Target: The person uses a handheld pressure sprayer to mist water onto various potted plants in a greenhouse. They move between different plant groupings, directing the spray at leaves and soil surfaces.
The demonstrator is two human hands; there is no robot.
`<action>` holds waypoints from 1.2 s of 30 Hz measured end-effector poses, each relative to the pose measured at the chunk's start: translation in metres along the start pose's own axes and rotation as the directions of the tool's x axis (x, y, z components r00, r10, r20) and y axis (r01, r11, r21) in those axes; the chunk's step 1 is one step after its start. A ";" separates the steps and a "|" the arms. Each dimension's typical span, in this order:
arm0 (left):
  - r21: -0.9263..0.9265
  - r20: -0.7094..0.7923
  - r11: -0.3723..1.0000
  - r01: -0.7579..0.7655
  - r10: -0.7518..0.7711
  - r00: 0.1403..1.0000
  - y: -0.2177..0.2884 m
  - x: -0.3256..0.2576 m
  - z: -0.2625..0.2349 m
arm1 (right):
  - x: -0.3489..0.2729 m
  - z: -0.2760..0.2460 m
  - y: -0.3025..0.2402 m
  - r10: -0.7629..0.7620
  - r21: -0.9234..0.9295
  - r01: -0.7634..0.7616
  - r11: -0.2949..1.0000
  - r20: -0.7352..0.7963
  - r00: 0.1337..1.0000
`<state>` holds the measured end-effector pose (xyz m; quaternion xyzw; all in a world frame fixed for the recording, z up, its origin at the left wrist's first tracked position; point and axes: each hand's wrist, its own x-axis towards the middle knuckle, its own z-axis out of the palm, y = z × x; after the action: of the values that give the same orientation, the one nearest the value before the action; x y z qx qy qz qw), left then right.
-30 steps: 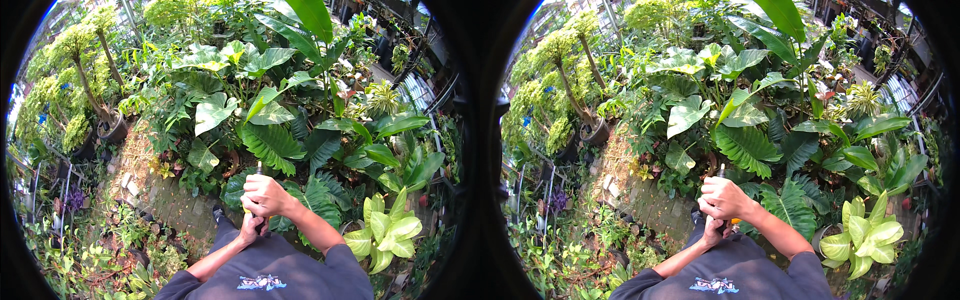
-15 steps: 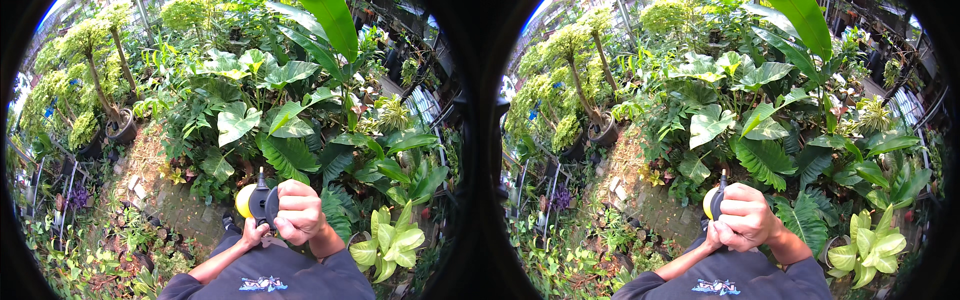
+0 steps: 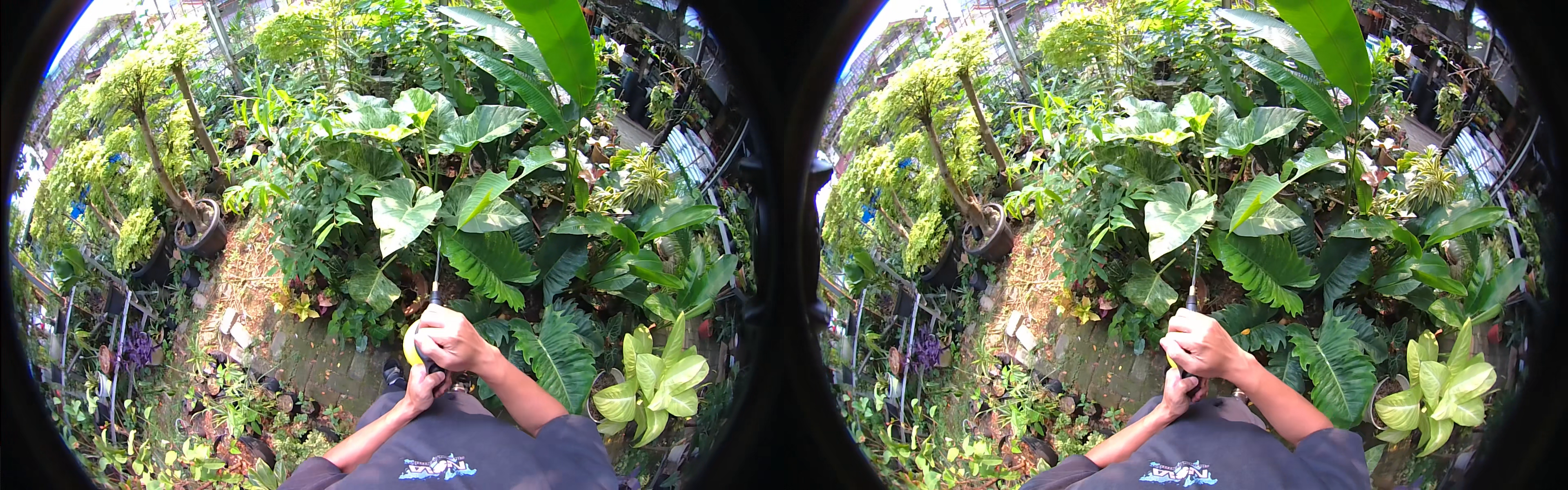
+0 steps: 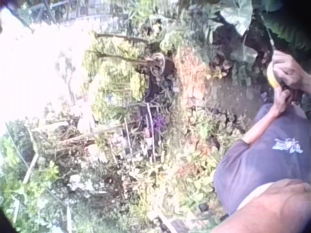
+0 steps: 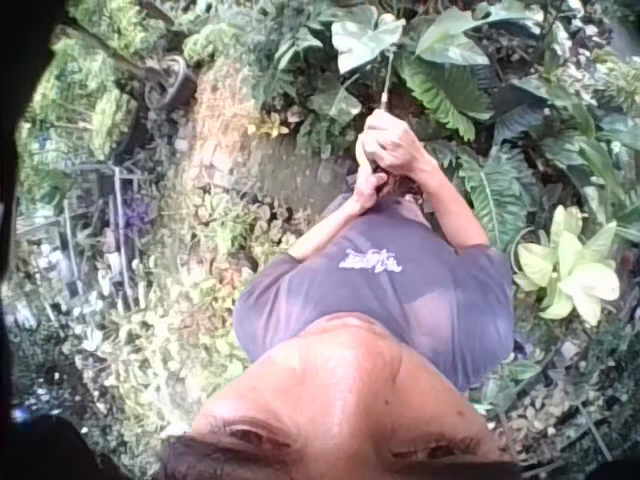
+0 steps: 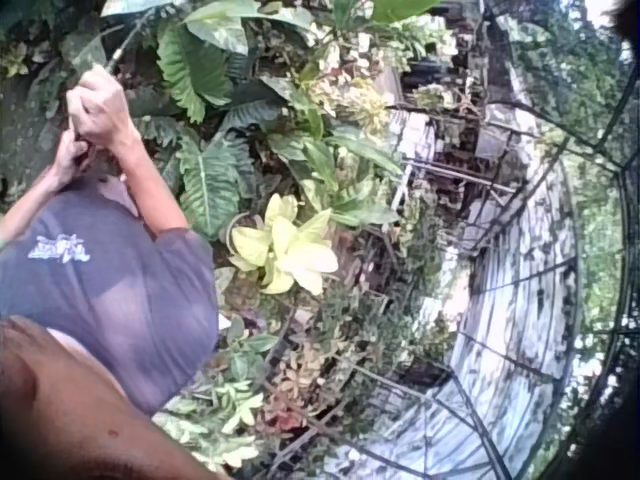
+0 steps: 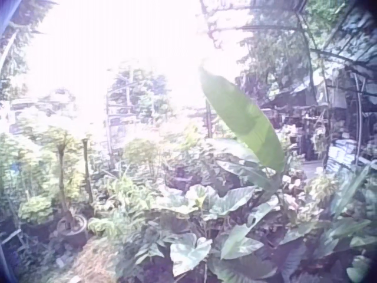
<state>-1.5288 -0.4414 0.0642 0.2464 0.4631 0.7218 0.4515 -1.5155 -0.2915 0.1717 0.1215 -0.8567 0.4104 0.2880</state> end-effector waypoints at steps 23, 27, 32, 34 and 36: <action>0.014 0.142 0.993 0.118 -0.119 0.983 0.031 0.007 -0.068 | -0.033 0.109 0.041 0.684 0.700 -0.272 0.661 -0.413 0.601; 0.023 0.164 0.996 0.083 -0.086 0.983 0.033 0.005 -0.069 | -0.025 0.106 0.033 0.656 0.670 -0.255 0.697 -0.452 0.604; 0.004 0.155 0.996 0.091 -0.091 0.984 0.038 0.004 -0.071 | -0.026 0.109 0.039 0.680 0.679 -0.305 0.668 -0.391 0.620; -0.008 0.172 0.994 0.111 -0.108 0.979 0.040 0.003 -0.072 | -0.030 0.112 0.045 0.636 0.709 -0.227 0.668 -0.385 0.669; 0.004 0.156 0.992 0.130 -0.129 0.979 0.039 0.002 -0.072 | -0.033 0.117 0.050 0.667 0.750 -0.239 0.617 -0.337 0.664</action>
<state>-1.6016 -0.4784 0.0667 0.2699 0.4391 0.6710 0.5331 -1.5572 -0.3509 0.0627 -0.1550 -0.5247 0.7574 0.3563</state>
